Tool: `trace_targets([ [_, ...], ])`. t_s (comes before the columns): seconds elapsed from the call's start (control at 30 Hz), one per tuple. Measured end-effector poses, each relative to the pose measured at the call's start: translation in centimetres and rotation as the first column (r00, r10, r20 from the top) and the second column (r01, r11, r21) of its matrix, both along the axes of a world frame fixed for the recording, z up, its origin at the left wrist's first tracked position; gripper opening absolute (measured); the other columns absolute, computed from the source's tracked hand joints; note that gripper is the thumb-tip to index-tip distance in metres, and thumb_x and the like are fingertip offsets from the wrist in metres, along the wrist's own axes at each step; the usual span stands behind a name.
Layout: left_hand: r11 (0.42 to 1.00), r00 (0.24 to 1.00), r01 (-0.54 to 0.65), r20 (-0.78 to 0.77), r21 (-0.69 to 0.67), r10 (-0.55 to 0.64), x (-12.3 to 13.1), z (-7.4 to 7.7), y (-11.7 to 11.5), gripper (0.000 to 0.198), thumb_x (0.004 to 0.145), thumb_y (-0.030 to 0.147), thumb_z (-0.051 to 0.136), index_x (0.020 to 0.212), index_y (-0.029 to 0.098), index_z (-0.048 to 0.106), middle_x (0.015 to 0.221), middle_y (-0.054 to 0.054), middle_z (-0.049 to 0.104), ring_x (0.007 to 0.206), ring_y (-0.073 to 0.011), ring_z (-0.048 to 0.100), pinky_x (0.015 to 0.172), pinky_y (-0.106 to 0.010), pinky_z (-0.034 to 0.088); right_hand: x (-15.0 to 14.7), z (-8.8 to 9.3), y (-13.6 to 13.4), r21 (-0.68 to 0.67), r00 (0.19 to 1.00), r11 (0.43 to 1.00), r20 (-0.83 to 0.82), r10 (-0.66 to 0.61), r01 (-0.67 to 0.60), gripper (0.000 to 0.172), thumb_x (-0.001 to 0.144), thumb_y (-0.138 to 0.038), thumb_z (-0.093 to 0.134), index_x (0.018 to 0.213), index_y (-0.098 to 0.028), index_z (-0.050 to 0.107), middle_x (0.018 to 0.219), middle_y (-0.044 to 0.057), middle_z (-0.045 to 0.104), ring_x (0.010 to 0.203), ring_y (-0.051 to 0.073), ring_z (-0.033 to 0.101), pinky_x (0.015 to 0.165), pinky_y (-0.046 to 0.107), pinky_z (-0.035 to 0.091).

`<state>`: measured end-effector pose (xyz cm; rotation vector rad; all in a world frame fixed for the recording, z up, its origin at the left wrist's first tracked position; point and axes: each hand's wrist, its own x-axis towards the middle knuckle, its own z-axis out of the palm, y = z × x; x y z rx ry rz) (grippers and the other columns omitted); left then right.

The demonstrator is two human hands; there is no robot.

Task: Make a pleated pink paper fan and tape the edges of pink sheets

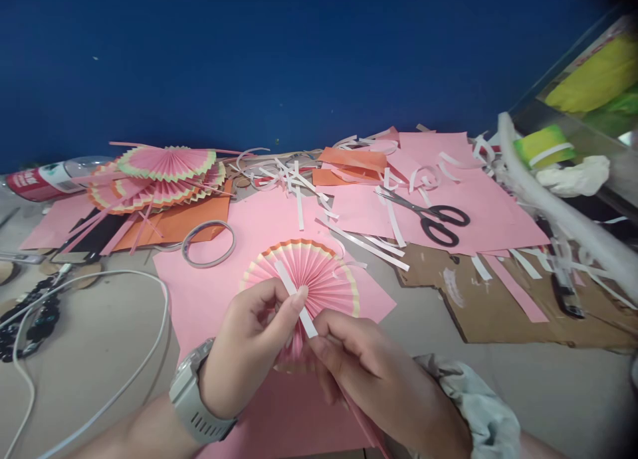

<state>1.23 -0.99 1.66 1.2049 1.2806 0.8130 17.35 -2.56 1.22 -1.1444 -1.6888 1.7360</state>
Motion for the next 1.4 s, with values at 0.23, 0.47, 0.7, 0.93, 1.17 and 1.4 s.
trace_targets([
  [0.23, 1.0, 1.0, 0.02, 0.023, -0.012, -0.02, 0.13, 0.02, -0.11, 0.033, 0.085, 0.042, 0.051, 0.063, 0.019, 0.042, 0.038, 0.007, 0.045, 0.032, -0.0079, 0.046, 0.035, -0.017, 0.036, -0.16, 0.08, -0.16, -0.021, 1.0, 1.0, 0.003, -0.007, 0.007, 0.03, 0.094, -0.039, 0.032, 0.072, -0.021, 0.041, 0.054, -0.005, 0.054, 0.049, 0.008, 0.049, 0.052, 0.021, 0.039],
  [0.47, 0.999, 0.998, 0.034, 0.055, -0.001, -0.034, 0.31, 0.08, -0.45, 0.029, 0.083, 0.038, 0.056, 0.064, 0.018, 0.045, 0.042, 0.006, 0.048, 0.037, -0.0075, 0.047, 0.037, -0.017, 0.036, -0.1, 0.2, -0.03, -0.102, 0.997, 0.995, -0.066, -0.029, 0.022, 0.029, 0.094, -0.038, 0.032, 0.076, -0.02, 0.046, 0.053, -0.005, 0.052, 0.047, 0.007, 0.047, 0.049, 0.019, 0.038],
  [0.7, 0.995, 0.992, -0.099, 0.075, 0.014, 0.097, 0.08, 0.12, -0.27, 0.03, 0.082, 0.04, 0.056, 0.064, 0.019, 0.043, 0.041, 0.007, 0.045, 0.032, -0.0066, 0.043, 0.033, -0.016, 0.035, -0.17, 0.47, -0.13, -0.067, 0.999, 0.998, 0.039, 0.024, -0.021, 0.038, 0.093, -0.043, 0.031, 0.069, -0.019, 0.048, 0.054, -0.004, 0.054, 0.049, 0.008, 0.05, 0.051, 0.02, 0.038],
  [0.93, 0.998, 0.997, -0.061, 0.05, -0.006, 0.061, -0.04, 0.07, -0.27, 0.03, 0.081, 0.041, 0.057, 0.066, 0.019, 0.045, 0.044, 0.006, 0.045, 0.035, -0.0066, 0.044, 0.034, -0.017, 0.037, -0.28, 0.62, -0.11, -0.007, 0.995, 1.0, 0.099, 0.027, -0.027, 0.04, 0.094, -0.042, 0.03, 0.063, -0.02, 0.044, 0.052, -0.004, 0.054, 0.05, 0.007, 0.05, 0.052, 0.02, 0.038],
  [1.17, 1.0, 1.0, 0.002, 0.025, -0.027, -0.001, 0.22, 0.33, -0.32, 0.03, 0.082, 0.04, 0.056, 0.064, 0.017, 0.048, 0.046, 0.003, 0.052, 0.039, -0.0084, 0.05, 0.038, -0.018, 0.043, -0.11, 0.35, 0.08, 0.073, 0.991, 0.997, 0.131, -0.038, 0.028, 0.043, 0.095, -0.042, 0.028, 0.063, -0.02, 0.046, 0.052, -0.005, 0.054, 0.05, 0.006, 0.05, 0.055, 0.02, 0.038],
  [1.4, 0.999, 0.999, 0.037, 0.039, -0.011, -0.037, 0.3, 0.22, -0.22, 0.023, 0.081, 0.034, 0.059, 0.067, 0.017, 0.051, 0.047, 0.003, 0.054, 0.039, -0.0084, 0.051, 0.038, -0.017, 0.042, -0.06, 0.01, -0.07, 0.008, 0.99, 1.0, 0.137, -0.029, 0.028, 0.044, 0.095, -0.044, 0.026, 0.064, -0.019, 0.046, 0.052, -0.004, 0.054, 0.049, 0.007, 0.05, 0.053, 0.021, 0.038],
])
